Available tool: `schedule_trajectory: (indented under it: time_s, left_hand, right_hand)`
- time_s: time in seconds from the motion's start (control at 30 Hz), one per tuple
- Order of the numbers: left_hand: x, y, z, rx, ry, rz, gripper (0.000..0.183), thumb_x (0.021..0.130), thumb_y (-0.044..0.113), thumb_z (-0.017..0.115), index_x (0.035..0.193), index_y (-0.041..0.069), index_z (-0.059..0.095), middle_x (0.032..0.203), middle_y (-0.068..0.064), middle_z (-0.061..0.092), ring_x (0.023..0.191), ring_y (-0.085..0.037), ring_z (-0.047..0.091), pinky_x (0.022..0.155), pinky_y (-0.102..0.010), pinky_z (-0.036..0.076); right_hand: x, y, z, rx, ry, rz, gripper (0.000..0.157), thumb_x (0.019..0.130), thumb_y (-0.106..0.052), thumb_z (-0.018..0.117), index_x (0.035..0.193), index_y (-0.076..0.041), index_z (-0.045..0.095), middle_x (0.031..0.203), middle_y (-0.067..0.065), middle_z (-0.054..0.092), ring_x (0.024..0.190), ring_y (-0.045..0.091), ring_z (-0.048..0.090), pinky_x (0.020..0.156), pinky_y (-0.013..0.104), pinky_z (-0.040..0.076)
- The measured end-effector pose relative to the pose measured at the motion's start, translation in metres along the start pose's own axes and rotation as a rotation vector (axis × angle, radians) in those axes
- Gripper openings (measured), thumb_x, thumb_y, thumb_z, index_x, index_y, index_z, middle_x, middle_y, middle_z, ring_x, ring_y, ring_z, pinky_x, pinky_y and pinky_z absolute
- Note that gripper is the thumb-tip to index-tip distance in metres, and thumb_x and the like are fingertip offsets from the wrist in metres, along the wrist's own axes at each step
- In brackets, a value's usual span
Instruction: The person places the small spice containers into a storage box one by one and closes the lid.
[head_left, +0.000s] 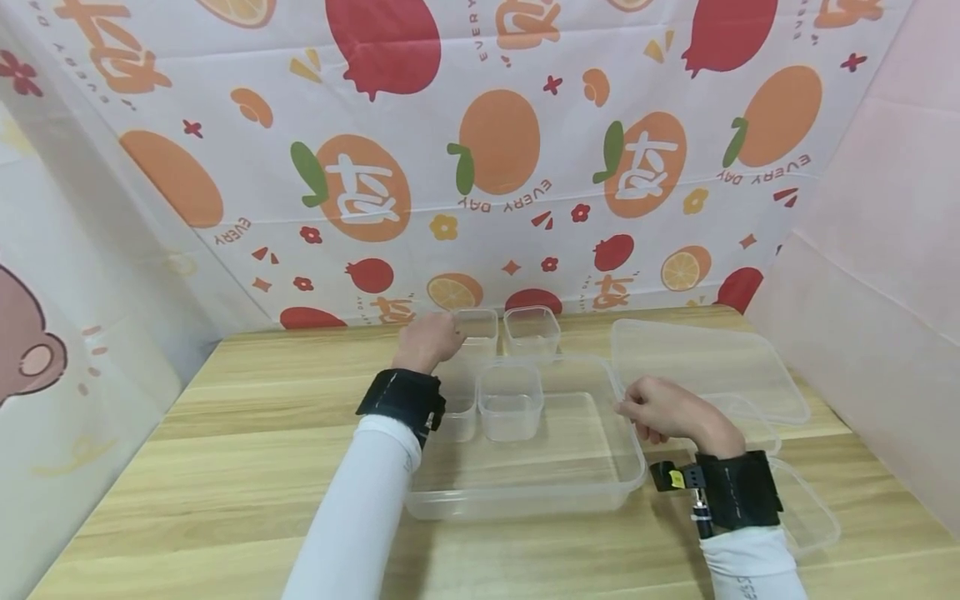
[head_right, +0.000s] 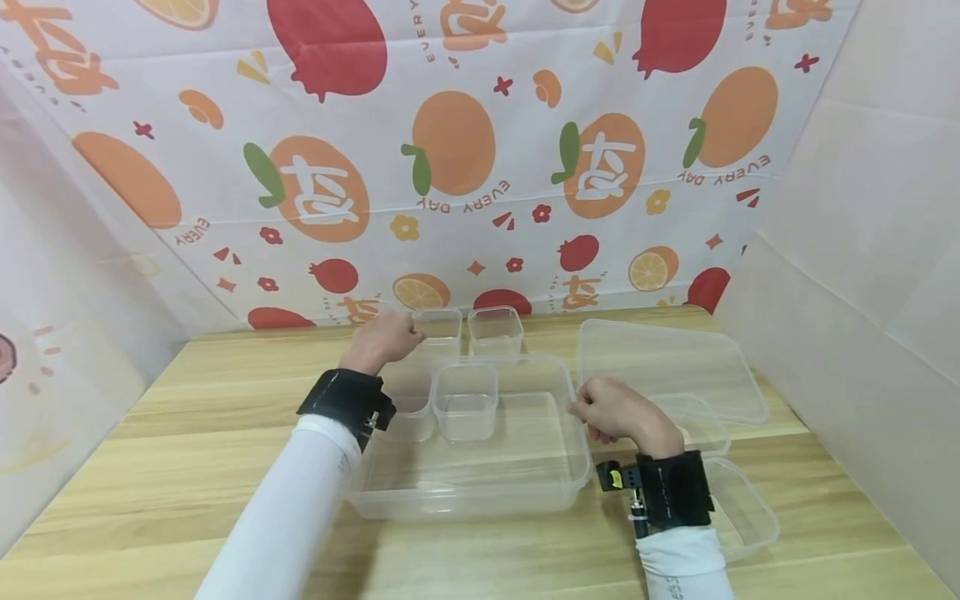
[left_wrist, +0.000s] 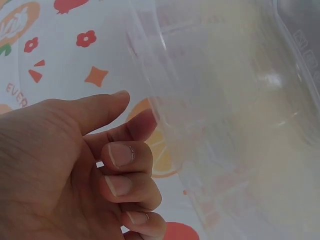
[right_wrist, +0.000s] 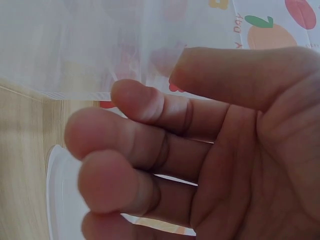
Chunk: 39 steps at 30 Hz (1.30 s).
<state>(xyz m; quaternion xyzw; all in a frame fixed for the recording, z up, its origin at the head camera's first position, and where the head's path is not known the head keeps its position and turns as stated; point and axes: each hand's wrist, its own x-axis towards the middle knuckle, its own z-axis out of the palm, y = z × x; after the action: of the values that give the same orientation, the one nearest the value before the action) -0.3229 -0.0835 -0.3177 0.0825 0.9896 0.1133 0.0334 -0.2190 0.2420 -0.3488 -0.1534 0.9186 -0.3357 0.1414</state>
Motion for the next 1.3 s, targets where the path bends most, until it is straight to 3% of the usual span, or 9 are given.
schedule_trajectory:
  time_s: [0.17,0.37,0.47,0.57,0.7,0.9,1.17,1.3]
  left_hand:
    - [0.002,-0.001,-0.009,0.006,-0.01,-0.004,0.026,0.102,0.019,0.049,0.083,0.007,0.062,0.076,-0.007,0.052,0.077,-0.028,0.056,0.071,-0.044,0.045]
    - [0.005,-0.003,-0.021,0.006,-0.005,0.005,0.03,0.104,0.023,0.05,0.083,0.005,0.061,0.069,-0.004,0.043,0.073,-0.026,0.053,0.07,-0.043,0.041]
    - [0.007,-0.004,-0.024,0.007,-0.004,-0.008,0.029,0.105,0.026,0.051,0.096,0.002,0.066,0.071,-0.005,0.046,0.077,-0.028,0.055,0.073,-0.045,0.043]
    - [0.01,-0.004,-0.024,-0.005,-0.01,-0.026,0.031,0.105,0.027,0.052,0.108,0.001,0.067,0.076,-0.007,0.049,0.083,-0.031,0.057,0.079,-0.049,0.044]
    - [0.016,-0.005,-0.022,-0.021,-0.014,-0.046,0.033,0.105,0.029,0.052,0.111,0.0,0.066,0.082,-0.009,0.053,0.087,-0.033,0.057,0.083,-0.051,0.045]
    - [0.019,-0.01,-0.014,-0.022,-0.02,-0.072,0.04,0.106,0.03,0.046,0.131,0.002,0.063,0.103,-0.016,0.063,0.095,-0.036,0.058,0.085,-0.051,0.047]
    - [0.019,-0.012,-0.003,-0.025,-0.036,-0.146,0.027,0.1,0.018,0.049,0.105,0.001,0.07,0.081,-0.01,0.057,0.084,-0.032,0.058,0.086,-0.051,0.048]
    - [0.021,-0.01,0.001,-0.019,-0.038,-0.171,0.025,0.098,0.018,0.052,0.1,0.003,0.071,0.081,-0.01,0.059,0.081,-0.03,0.059,0.078,-0.046,0.048]
  right_hand:
    - [0.0,-0.001,-0.001,0.001,0.002,0.001,0.029,0.101,-0.011,0.058,0.073,-0.005,0.058,0.058,0.001,0.052,0.05,0.013,0.048,0.05,0.029,0.04]
    - [0.0,-0.002,-0.002,0.009,0.006,-0.001,0.029,0.101,-0.01,0.058,0.073,-0.005,0.058,0.058,0.001,0.052,0.05,0.013,0.048,0.05,0.029,0.04]
    - [0.0,-0.002,-0.002,0.005,0.01,-0.002,0.028,0.101,-0.01,0.058,0.073,-0.005,0.058,0.058,0.001,0.052,0.05,0.013,0.048,0.05,0.029,0.04]
    - [0.0,-0.002,-0.002,0.005,0.011,-0.001,0.028,0.101,-0.01,0.058,0.073,-0.005,0.058,0.058,0.001,0.052,0.05,0.013,0.048,0.05,0.029,0.04]
    - [0.0,-0.002,-0.003,0.005,0.013,0.003,0.028,0.101,-0.01,0.058,0.073,-0.005,0.058,0.058,0.001,0.052,0.05,0.013,0.048,0.05,0.029,0.041]
    - [0.001,-0.003,-0.004,0.001,0.019,0.003,0.028,0.101,-0.01,0.058,0.073,-0.006,0.058,0.058,0.001,0.052,0.05,0.013,0.048,0.05,0.029,0.041]
    - [0.001,-0.003,-0.002,0.014,0.013,-0.001,0.027,0.101,-0.009,0.058,0.074,-0.005,0.059,0.058,0.002,0.052,0.05,0.013,0.048,0.05,0.029,0.042]
    - [0.002,-0.001,-0.002,0.018,0.016,-0.001,0.028,0.101,-0.009,0.058,0.073,-0.005,0.059,0.058,0.001,0.051,0.049,0.013,0.048,0.049,0.029,0.043]
